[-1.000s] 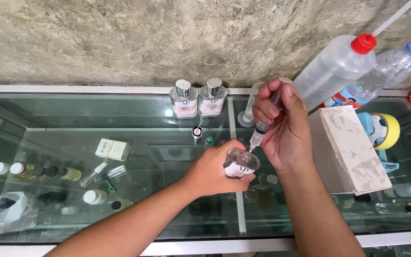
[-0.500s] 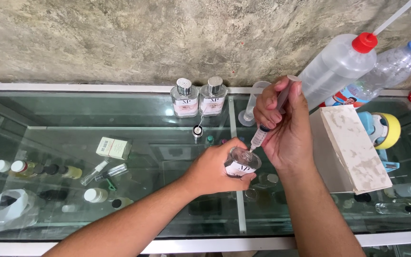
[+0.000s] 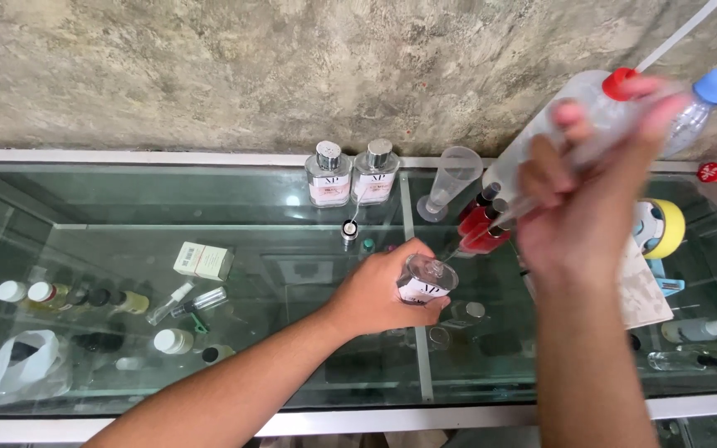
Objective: Extracting liquid from small perfume bottles using a syringe on a glass display counter.
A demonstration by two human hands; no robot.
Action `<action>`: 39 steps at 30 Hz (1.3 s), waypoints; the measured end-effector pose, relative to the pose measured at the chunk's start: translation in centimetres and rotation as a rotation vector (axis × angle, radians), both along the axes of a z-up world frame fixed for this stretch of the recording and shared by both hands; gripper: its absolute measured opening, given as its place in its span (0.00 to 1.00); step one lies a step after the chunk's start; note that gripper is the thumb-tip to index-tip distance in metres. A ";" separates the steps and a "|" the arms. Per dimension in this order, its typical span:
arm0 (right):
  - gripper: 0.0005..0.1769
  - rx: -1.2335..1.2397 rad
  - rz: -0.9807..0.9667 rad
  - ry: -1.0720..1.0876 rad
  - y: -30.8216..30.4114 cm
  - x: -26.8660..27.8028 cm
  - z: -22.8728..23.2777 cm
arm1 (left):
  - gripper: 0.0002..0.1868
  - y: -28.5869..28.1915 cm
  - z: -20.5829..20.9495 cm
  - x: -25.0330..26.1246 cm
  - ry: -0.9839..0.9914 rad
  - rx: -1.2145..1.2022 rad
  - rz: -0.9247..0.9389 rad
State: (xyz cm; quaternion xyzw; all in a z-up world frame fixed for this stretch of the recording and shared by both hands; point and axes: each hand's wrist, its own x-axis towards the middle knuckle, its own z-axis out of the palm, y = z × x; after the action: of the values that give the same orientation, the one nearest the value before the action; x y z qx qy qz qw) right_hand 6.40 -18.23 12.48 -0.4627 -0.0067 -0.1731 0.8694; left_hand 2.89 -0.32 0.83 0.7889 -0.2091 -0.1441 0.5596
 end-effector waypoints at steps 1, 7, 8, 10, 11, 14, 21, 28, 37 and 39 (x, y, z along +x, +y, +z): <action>0.21 -0.035 -0.058 -0.068 -0.8 0.1 0.7 | 0.22 0.0 0.1 0.0 0.011 0.002 -0.008; 0.19 -0.233 -0.122 -0.438 -3.0 3.3 2.2 | 0.21 0.1 0.3 -0.1 0.012 0.011 -0.038; 0.24 -0.288 -0.155 -0.492 -2.0 3.7 2.7 | 0.21 0.1 0.1 -0.1 -0.017 -0.001 -0.036; 0.32 -0.190 -0.193 -0.422 -0.5 4.4 3.7 | 0.21 0.1 0.4 -0.2 0.008 -0.014 -0.038; 0.40 -0.089 -0.231 -0.351 0.5 4.8 4.1 | 0.22 0.2 0.5 -0.2 0.036 -0.024 -0.036; 0.26 -0.130 -0.184 -0.360 -0.1 7.0 2.7 | 0.21 0.3 0.7 -0.3 0.039 -0.016 -0.046; 0.16 -0.274 -0.207 -0.347 0.0 8.1 1.8 | 0.22 0.3 1.0 -0.3 0.043 0.043 -0.028; 0.05 -0.277 -0.233 -0.447 -0.6 8.4 2.1 | 0.25 0.2 0.4 -0.1 -0.030 0.061 -0.015; 0.07 -0.198 -0.352 -0.545 -3.4 -1.0 0.9 | 0.28 0.0 -0.2 -0.1 -0.154 0.143 0.027; 0.06 -0.278 -0.428 -0.524 -3.0 -4.0 -1.4 | 0.27 0.0 -0.3 -0.1 -0.162 0.162 0.027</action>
State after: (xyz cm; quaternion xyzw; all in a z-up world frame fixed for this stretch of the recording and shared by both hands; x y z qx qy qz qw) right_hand 2.40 -21.20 11.12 -0.5075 -0.1555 -0.4610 0.7111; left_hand 2.78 -0.34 0.48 0.8433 -0.2305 -0.0887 0.4773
